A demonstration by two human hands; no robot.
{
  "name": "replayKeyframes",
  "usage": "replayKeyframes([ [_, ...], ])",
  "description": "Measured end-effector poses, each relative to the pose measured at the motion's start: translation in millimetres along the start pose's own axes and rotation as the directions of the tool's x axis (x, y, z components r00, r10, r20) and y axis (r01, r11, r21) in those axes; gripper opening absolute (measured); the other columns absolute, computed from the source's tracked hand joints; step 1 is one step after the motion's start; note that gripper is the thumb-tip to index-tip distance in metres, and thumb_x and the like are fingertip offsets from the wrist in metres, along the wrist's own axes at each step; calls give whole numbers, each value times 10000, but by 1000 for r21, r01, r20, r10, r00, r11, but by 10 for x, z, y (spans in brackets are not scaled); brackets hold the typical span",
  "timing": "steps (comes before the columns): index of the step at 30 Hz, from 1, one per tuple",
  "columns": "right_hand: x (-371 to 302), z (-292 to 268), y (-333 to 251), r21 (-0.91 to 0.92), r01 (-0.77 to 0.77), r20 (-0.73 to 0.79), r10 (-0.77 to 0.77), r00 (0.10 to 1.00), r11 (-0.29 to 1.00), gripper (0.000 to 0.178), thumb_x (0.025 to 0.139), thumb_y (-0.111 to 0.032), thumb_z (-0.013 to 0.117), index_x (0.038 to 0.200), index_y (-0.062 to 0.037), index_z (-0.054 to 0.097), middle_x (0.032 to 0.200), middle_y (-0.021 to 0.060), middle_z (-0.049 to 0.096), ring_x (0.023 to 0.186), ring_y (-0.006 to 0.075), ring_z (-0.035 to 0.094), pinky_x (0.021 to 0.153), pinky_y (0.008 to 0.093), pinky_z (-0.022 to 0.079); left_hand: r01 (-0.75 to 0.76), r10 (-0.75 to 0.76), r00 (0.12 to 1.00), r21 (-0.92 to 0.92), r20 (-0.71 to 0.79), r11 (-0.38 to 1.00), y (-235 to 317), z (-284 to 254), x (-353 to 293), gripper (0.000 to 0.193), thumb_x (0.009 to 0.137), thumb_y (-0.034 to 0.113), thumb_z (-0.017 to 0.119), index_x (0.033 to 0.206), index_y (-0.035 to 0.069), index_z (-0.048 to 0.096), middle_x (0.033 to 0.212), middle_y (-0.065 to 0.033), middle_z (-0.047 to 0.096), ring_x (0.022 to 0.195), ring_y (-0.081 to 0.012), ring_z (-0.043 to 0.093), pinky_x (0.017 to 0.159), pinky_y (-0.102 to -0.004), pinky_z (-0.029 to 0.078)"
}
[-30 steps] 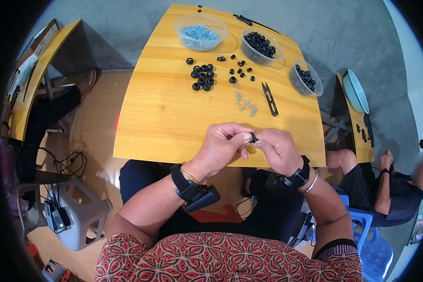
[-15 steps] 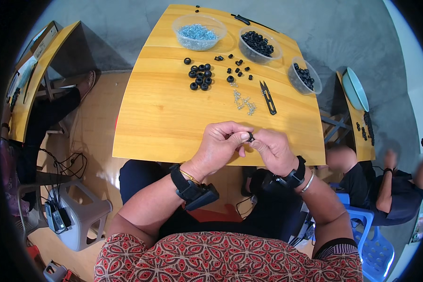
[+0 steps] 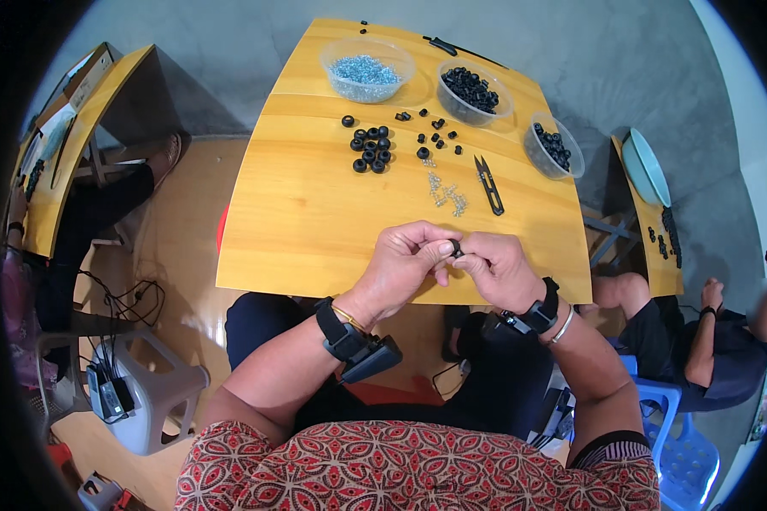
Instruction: The recorder is assembling small black circular components using a pair of tweezers to insert silver pieces into them.
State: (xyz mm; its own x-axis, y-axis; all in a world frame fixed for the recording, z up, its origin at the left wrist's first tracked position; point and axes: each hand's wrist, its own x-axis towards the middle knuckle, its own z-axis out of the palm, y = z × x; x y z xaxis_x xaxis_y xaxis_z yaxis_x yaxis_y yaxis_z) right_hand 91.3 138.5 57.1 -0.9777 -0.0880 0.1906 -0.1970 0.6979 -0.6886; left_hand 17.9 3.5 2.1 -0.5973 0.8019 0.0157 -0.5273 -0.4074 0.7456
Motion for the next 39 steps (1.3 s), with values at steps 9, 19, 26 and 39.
replayKeyframes([
  [9, -103, -57, -3, 301, -239, 57, 233, 971, 923, 125, 766, -36, 547, 879, -9, 502, 626, 17, 445, 577, 68, 415, 531, 217, 365, 0, -3, 990, 26, 140, 1000, 35, -19, -9, 404, 809, 21, 504, 1183, 36, 352, 783, -77, 571, 554, -95, 500, 517, -200, 425],
  [19, -51, -19, -197, -73, 54, 36, -52, 998, 996, 285, 734, -1, 467, 1018, -22, 448, 784, 156, 489, 760, 335, 504, 678, 364, 414, 113, -95, 985, -126, 142, 986, 76, -10, -22, 556, 801, 46, 530, 1256, 45, 211, 807, -91, 573, 569, -111, 524, 537, -208, 442],
  [26, -39, 32, -189, -192, 26, -51, -37, 998, 981, 284, 705, 29, 506, 971, -36, 430, 783, 164, 471, 759, 332, 502, 647, 377, 408, 129, -102, 987, -231, 126, 964, 66, -27, -9, 444, 780, 25, 550, 1180, 15, 358, 821, -79, 576, 606, -104, 536, 547, -209, 448],
  [39, -4, -10, -229, -110, 60, 77, -51, 996, 992, 282, 743, -21, 483, 1022, -28, 440, 866, 167, 493, 821, 335, 493, 719, 374, 406, 142, -109, 979, -193, 170, 971, 59, -54, -12, 241, 753, 38, 590, 989, 6, 550, 828, -43, 588, 615, -73, 516, 529, -185, 418],
])
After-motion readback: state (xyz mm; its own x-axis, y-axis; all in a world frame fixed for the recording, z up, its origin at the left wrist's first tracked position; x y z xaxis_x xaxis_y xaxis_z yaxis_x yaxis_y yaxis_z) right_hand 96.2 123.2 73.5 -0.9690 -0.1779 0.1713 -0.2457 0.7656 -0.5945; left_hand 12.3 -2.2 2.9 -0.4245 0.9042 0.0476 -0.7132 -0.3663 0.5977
